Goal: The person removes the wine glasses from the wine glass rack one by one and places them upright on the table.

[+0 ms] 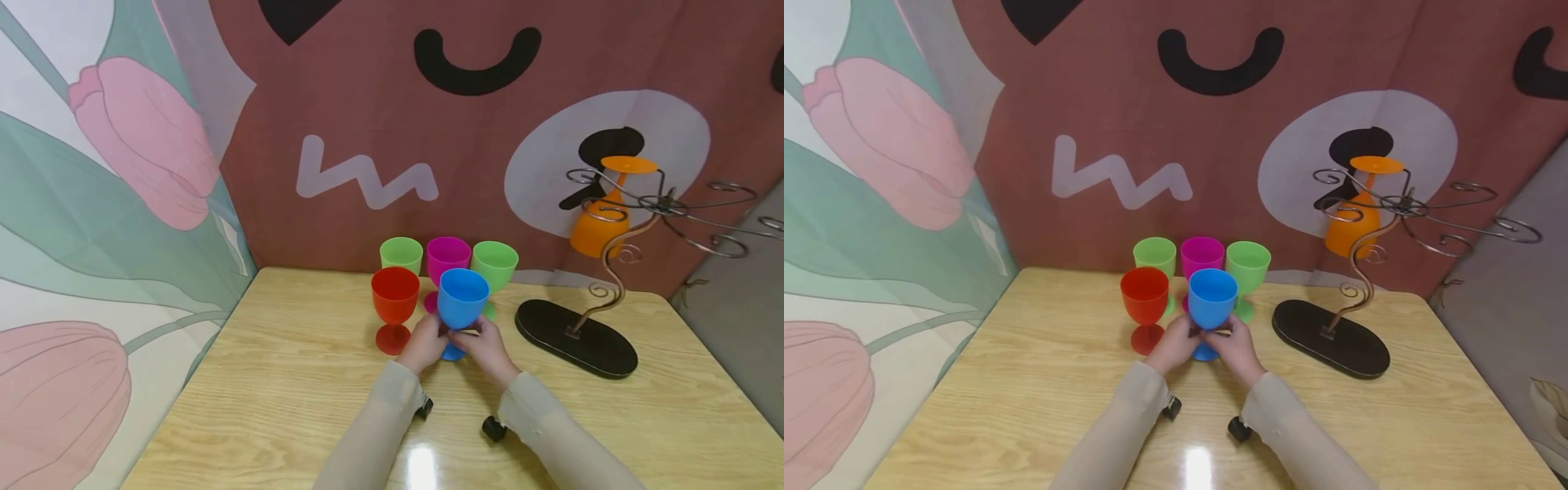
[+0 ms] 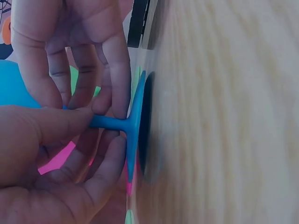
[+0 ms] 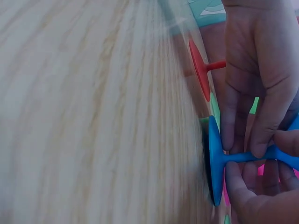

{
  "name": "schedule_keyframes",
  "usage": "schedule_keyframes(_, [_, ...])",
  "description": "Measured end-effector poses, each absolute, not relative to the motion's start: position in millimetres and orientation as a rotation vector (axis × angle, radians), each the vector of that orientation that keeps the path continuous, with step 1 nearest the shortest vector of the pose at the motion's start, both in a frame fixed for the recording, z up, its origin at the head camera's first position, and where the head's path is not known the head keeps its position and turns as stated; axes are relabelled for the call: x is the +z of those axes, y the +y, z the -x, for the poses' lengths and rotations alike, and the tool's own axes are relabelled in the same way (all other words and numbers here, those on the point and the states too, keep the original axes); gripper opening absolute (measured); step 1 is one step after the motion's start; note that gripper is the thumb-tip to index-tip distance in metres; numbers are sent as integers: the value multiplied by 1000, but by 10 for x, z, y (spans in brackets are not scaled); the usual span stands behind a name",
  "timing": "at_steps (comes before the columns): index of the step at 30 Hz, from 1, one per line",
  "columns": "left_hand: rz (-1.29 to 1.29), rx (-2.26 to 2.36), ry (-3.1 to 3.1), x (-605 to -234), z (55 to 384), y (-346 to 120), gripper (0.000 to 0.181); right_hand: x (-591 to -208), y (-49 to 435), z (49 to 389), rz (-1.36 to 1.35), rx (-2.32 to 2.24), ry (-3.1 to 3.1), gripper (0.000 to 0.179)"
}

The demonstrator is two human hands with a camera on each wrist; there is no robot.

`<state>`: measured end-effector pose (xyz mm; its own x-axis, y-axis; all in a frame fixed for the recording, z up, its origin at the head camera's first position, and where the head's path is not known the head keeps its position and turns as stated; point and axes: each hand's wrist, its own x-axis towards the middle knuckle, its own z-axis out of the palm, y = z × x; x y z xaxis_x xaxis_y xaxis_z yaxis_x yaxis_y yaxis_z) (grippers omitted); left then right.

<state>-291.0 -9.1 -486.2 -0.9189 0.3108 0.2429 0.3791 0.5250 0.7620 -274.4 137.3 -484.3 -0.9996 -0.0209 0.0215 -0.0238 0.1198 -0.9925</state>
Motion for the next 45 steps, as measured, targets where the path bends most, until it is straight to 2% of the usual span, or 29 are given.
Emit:
schedule_keyframes(13, [432,-1282,-2649,-4932,2965,-100,6,-4898,1288,2841,5,2120,-2339,42])
schedule_keyframes(26, [354,-1306,-2665,-4877,2941,-84,7,-4913,1196,2862,71,2253,-2194,29])
schedule_keyframes(32, [360,-1290,-2682,-4880,2937,-81,13,-4912,1194,2866,88,2289,-2177,29])
schedule_keyframes(45, [303,-1192,-2719,-4835,2874,-64,10,-4913,1189,2865,119,2361,-2122,26])
